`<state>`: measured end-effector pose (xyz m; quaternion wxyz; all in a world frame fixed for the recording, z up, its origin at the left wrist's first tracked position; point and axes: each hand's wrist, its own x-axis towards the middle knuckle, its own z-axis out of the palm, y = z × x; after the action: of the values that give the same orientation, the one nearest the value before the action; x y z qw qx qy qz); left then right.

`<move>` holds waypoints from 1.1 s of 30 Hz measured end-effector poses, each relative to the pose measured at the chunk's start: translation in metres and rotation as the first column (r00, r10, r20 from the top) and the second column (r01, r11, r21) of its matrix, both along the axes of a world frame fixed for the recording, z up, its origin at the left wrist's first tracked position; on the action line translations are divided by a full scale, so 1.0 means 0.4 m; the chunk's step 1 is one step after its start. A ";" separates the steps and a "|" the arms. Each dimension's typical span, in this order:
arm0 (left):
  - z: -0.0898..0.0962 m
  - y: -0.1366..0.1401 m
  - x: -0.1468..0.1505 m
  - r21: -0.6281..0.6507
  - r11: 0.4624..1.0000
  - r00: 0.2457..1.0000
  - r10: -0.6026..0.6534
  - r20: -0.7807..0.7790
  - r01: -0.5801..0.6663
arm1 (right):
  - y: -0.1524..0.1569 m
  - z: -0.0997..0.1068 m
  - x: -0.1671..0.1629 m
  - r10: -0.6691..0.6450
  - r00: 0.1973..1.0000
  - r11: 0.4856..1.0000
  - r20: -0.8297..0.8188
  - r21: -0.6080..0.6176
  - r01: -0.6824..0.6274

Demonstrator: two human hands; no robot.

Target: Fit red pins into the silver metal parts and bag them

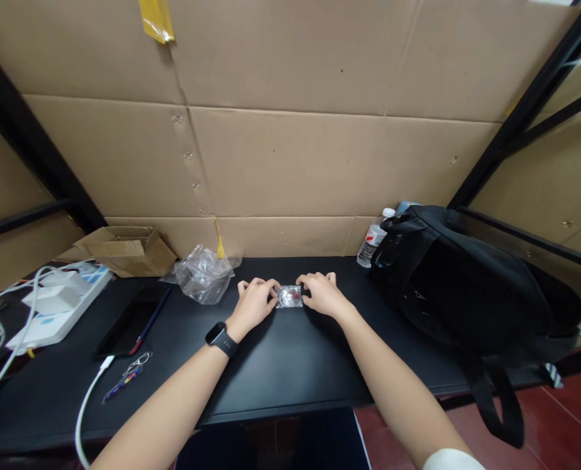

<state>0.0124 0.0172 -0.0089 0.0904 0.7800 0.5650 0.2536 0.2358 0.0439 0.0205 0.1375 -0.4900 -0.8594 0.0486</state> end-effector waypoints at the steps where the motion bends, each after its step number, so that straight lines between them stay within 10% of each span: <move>1: 0.000 0.001 0.000 -0.001 1.000 1.000 0.001 0.001 -0.001 | 0.000 0.000 0.000 0.017 1.000 1.000 0.002 -0.026 -0.017; 20: 0.023 -0.031 0.009 0.057 0.977 0.962 -0.193 -0.191 0.207 | -0.001 -0.035 -0.038 -0.005 1.000 0.997 0.029 0.081 0.003; 33: -0.004 0.046 -0.082 0.069 0.995 0.965 0.088 -0.246 -0.073 | 0.022 -0.016 0.001 -0.127 0.985 0.986 -0.116 0.094 0.139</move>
<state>-0.0203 0.0356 -0.0104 -0.0146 0.7844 0.5951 0.1739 0.2363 0.0528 0.0142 0.2122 -0.5353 -0.8172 0.0222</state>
